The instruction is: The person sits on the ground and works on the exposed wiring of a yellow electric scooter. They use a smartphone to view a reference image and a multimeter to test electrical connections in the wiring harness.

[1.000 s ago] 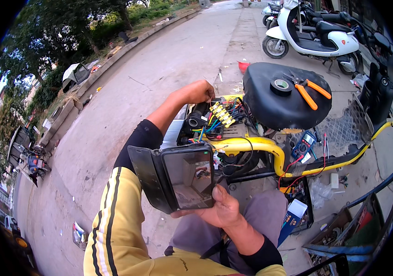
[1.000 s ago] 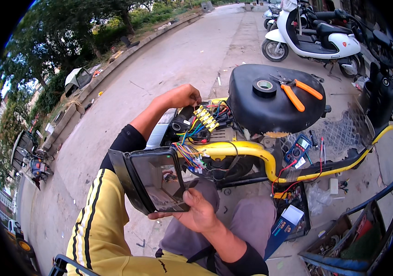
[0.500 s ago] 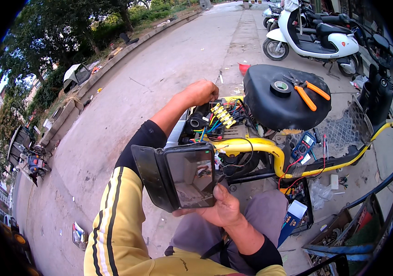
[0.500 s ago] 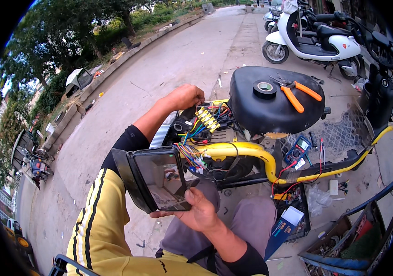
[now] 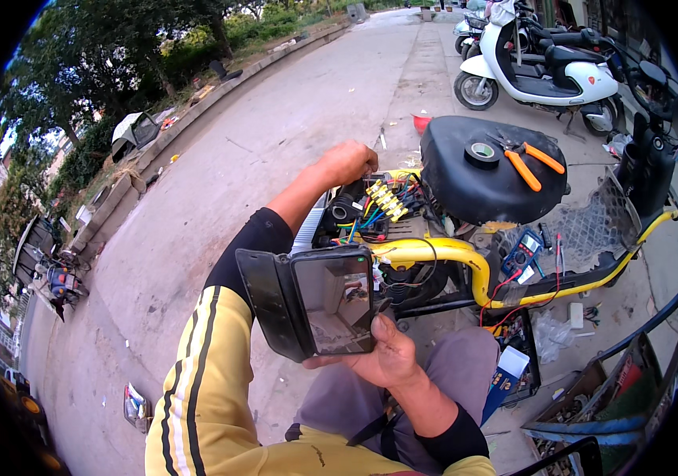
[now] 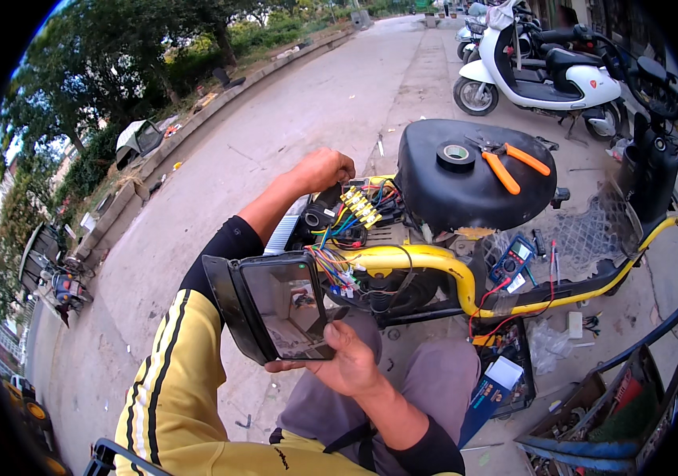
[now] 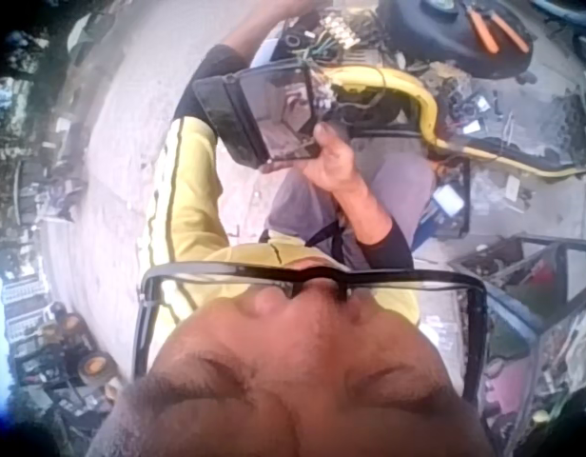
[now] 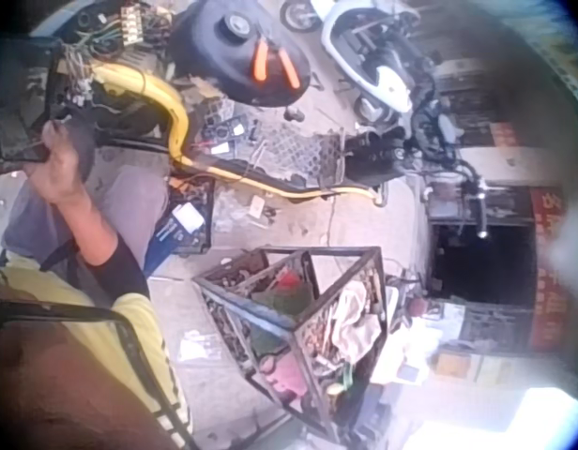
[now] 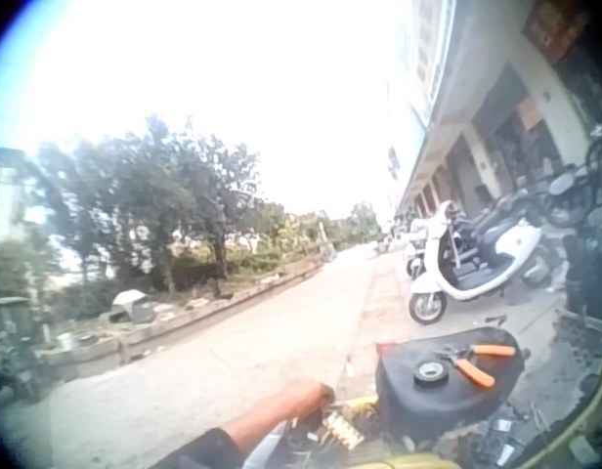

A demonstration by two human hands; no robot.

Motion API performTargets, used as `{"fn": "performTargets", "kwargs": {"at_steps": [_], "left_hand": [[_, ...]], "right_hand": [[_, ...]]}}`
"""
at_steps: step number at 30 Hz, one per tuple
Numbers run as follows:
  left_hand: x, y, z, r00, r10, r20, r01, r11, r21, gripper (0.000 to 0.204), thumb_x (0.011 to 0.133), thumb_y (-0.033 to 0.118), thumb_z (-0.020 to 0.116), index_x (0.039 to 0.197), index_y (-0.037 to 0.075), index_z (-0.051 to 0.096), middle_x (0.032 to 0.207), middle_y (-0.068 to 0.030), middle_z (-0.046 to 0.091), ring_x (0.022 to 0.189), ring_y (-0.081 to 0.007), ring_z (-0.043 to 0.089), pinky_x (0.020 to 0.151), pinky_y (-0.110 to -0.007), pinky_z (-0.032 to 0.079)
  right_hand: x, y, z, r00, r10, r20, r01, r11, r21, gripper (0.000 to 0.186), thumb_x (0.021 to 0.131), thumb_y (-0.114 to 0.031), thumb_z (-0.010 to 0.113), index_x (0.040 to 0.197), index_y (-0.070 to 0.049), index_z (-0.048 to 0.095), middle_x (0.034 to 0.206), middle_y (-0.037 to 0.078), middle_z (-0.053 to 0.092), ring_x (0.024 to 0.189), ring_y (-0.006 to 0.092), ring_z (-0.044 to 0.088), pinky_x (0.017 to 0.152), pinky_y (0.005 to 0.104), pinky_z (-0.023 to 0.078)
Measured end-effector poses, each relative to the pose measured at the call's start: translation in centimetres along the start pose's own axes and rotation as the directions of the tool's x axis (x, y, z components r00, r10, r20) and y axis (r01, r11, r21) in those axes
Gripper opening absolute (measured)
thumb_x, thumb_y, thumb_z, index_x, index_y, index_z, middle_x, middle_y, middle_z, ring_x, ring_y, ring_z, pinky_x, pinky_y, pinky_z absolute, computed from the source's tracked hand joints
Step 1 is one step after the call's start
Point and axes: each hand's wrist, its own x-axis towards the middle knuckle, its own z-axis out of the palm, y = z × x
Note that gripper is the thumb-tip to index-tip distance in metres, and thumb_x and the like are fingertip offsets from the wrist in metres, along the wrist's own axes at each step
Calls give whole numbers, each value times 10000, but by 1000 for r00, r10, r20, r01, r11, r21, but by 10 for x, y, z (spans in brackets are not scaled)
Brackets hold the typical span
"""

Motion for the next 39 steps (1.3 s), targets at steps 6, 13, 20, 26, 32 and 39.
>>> {"fn": "performTargets", "kwargs": {"at_steps": [6,13,20,26,32,39], "left_hand": [[-2,-7,4,997,-33,69,31,999,31,202,863,120,687,1045,111,775,1001,-131,779,1007,-341,728,888,-445,566],[-19,-20,-3,1000,13,-28,-14,998,-55,291,927,91,641,1202,46,724,1099,-162,765,1069,-355,715,932,-444,555],[-89,-15,-24,915,-35,-401,-16,992,-122,221,968,47,575,1148,21,700,1130,-167,736,1081,-363,693,935,-445,544],[-212,-2,20,702,-481,-524,65,777,-626,91,970,54,604,1013,3,666,941,-124,699,897,-259,684,786,-379,521],[-371,102,201,714,-660,-235,268,567,-779,239,992,91,605,1198,-22,649,1124,-189,695,1067,-288,669,883,-419,523],[-313,278,300,976,-195,-95,-98,-4,-995,357,1058,178,564,1380,27,582,1211,-65,662,1148,-165,579,1008,-311,435]], "right_hand": [[-2,-3,3,1000,0,-11,0,1000,-16,752,1041,-471,547,1556,46,365,1520,249,511,1318,425,587,1062,667,476],[-3,-2,0,1000,6,7,-6,1000,-17,740,1046,-461,536,1559,41,357,1523,246,510,1316,429,588,1061,666,478],[-4,0,2,1000,9,-26,-10,999,-52,723,1044,-447,542,1572,7,348,1541,244,488,1332,450,568,1043,711,467],[-7,7,-3,999,44,1,-44,999,-26,725,1034,-446,559,1592,-40,339,1566,243,461,1356,470,541,1035,747,453],[-11,21,-2,998,61,27,-60,997,-38,672,1065,-427,499,1583,-29,345,1549,219,492,1345,442,558,1064,733,443],[-29,45,2,990,87,-113,-89,996,-13,650,1074,-419,481,1602,-72,328,1603,197,431,1417,465,476,1064,813,365]]}}
